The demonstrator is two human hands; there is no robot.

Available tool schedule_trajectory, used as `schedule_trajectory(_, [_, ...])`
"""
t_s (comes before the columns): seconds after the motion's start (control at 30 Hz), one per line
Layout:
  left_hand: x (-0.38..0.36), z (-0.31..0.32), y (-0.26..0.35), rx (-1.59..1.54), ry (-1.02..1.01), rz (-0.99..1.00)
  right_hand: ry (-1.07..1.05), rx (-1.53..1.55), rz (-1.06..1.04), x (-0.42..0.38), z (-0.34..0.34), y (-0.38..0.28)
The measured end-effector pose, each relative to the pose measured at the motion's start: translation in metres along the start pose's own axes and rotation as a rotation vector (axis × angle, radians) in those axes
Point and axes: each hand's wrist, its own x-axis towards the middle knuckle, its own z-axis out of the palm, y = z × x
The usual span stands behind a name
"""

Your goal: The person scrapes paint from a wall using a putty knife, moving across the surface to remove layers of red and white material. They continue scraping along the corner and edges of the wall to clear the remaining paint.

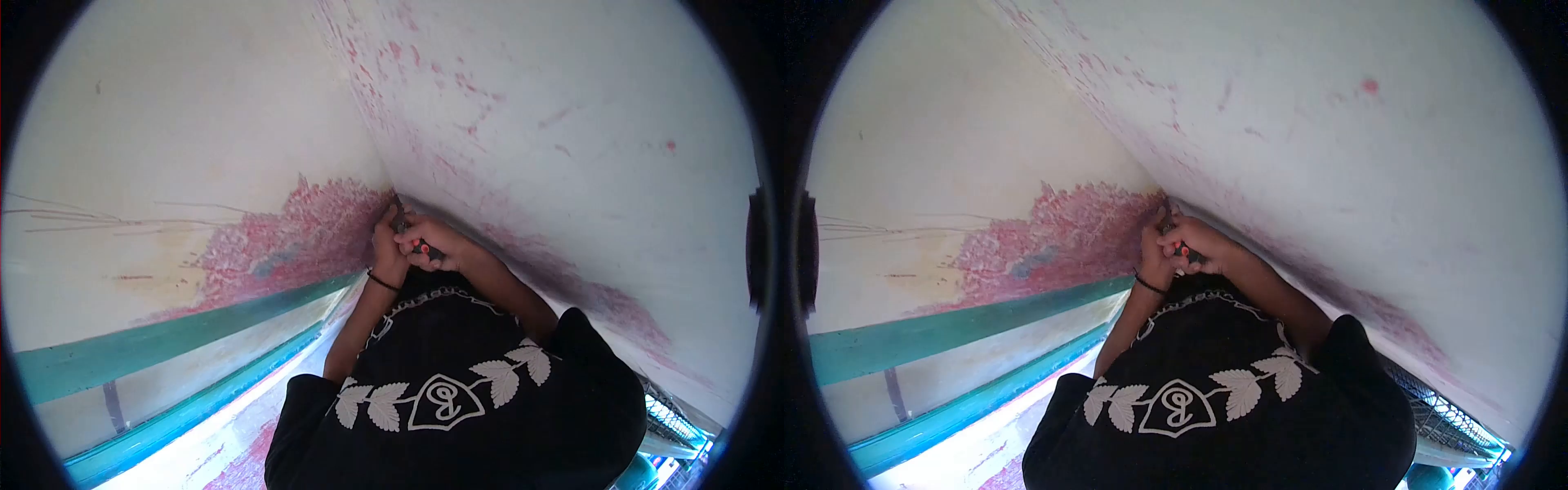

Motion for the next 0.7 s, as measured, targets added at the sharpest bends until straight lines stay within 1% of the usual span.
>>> schedule_trajectory(0.07, [-0.008,-0.002,-0.006,0.015,0.034,0.003,-0.055,0.071,-0.015,-0.004,-0.001,0.006])
schedule_trajectory(0.1, [-0.008,0.0,-0.003,-0.088,0.054,-0.054,-0.087,0.1,-0.035,-0.006,0.001,0.004])
schedule_trajectory(0.13, [-0.003,0.005,0.003,-0.191,0.069,-0.104,-0.052,0.07,-0.056,-0.007,0.006,-0.001])
schedule_trajectory(0.2, [-0.008,0.013,0.009,-0.165,0.047,-0.082,0.02,0.017,-0.079,-0.014,0.02,0.0])
schedule_trajectory(0.23, [-0.013,0.015,0.01,-0.152,0.042,-0.071,0.047,0.022,-0.021,0.0,0.01,0.004])
schedule_trajectory(0.27, [-0.014,0.01,0.008,0.181,-0.045,0.197,0.074,0.028,0.036,0.027,-0.01,0.01])
schedule_trajectory(0.3, [-0.021,0.004,0.006,0.518,-0.132,0.454,0.102,0.041,0.095,0.03,-0.006,0.01])
schedule_trajectory(0.37, [-0.026,0.003,0.004,0.591,-0.131,0.547,0.107,-0.043,0.038,0.016,-0.001,0.019])
schedule_trajectory(0.4, [-0.031,0.021,0.013,0.323,-0.043,0.385,0.106,-0.101,-0.003,0.009,0.006,0.01])
schedule_trajectory(0.5, [-0.014,0.004,0.0,0.293,0.015,0.264,0.026,0.035,-0.069,-0.003,0.014,0.014])
schedule_trajectory(0.53, [-0.002,-0.013,-0.014,0.432,-0.005,0.325,0.031,0.056,-0.025,0.017,-0.002,0.021])
schedule_trajectory(0.57, [-0.003,-0.027,-0.028,0.445,-0.026,0.317,0.039,0.085,0.026,0.051,-0.028,0.039])
schedule_trajectory(0.6, [-0.003,-0.042,-0.042,0.459,-0.047,0.309,0.046,0.113,0.075,0.068,-0.044,0.052])
schedule_trajectory(0.63, [-0.008,-0.049,-0.047,0.348,-0.076,0.25,0.067,0.081,0.05,0.061,-0.04,0.058])
schedule_trajectory(0.7, [0.005,-0.048,-0.039,0.109,-0.066,0.116,0.101,-0.008,-0.042,0.039,-0.028,0.057])
